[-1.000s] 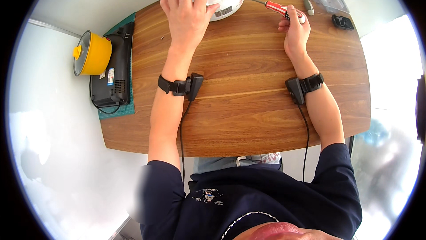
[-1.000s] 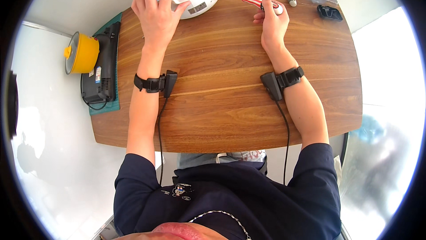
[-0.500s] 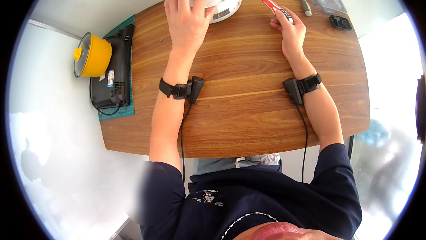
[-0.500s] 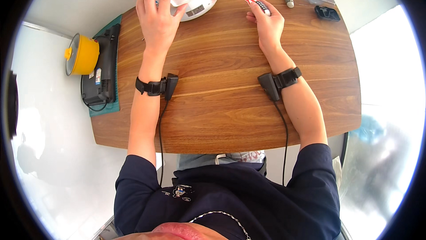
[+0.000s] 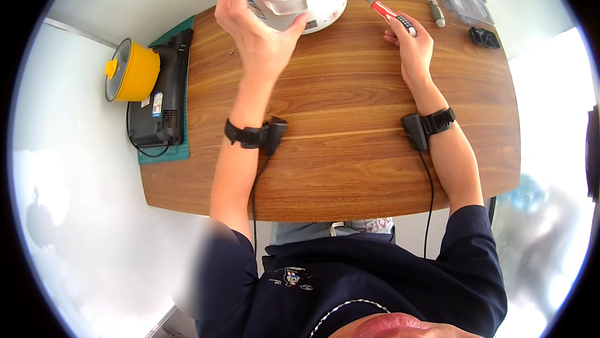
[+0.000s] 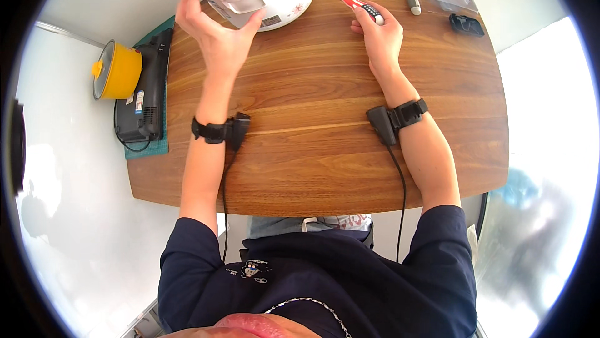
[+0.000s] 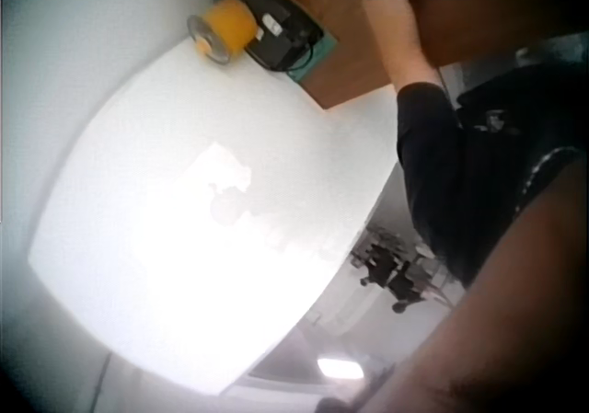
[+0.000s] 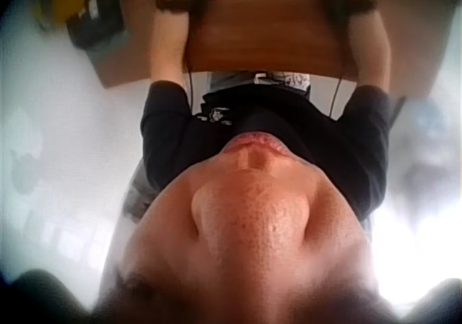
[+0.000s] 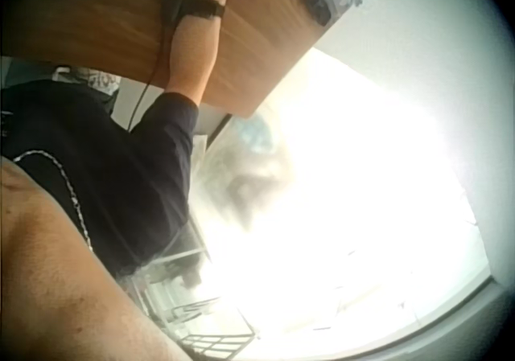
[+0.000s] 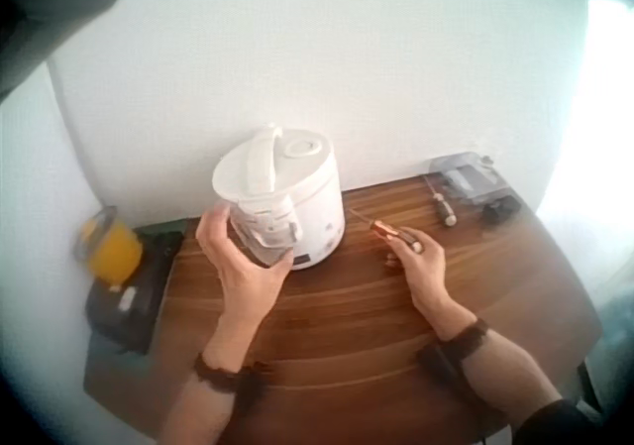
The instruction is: The person moves a black appliance and a yellow pot aside, then uses a screwdriver to remove screws from a white rice cooker. The person opens the lid and continues to unscrew components from the lid assembly.
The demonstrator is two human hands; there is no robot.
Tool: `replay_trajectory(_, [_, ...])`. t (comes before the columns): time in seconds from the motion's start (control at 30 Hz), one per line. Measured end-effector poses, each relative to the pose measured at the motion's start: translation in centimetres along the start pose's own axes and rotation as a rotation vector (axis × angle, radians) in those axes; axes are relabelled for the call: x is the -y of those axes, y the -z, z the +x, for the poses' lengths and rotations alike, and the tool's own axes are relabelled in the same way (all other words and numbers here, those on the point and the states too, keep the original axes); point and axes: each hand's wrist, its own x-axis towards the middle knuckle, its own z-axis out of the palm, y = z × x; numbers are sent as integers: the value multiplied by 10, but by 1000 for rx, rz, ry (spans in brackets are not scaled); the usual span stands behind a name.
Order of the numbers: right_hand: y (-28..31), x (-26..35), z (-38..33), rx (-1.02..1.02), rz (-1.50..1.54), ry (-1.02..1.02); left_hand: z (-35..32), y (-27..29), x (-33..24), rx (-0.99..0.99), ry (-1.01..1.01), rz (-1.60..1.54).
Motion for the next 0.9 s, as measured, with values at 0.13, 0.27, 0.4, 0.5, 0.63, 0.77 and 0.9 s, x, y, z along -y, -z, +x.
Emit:
replay_trajectory(0.13, [0,-1,1,9,-11,8,-17,-35,-17,-118,355,-141])
replay_trajectory(0.27, [0,0,0,16,-6,3,-12,-49,-28,-184,463,-90])
replay_trajectory(0.4, [0,0,0,25,-30,5,-9,-55,-36,-225,529,-59])
replay_trajectory(0.5, [-1,0,0,27,-46,5,-8,-59,-36,-251,558,-141])
replay_trajectory(0.63, [-1,0,0,37,-55,9,-7,-63,-35,-267,582,-195])
replay_trajectory(0.77, [-1,0,0,39,-66,14,-10,-65,-25,-265,534,-232])
replay_trajectory(0.9, [-2,0,0,43,-72,10,-12,-66,-17,-262,523,-310])
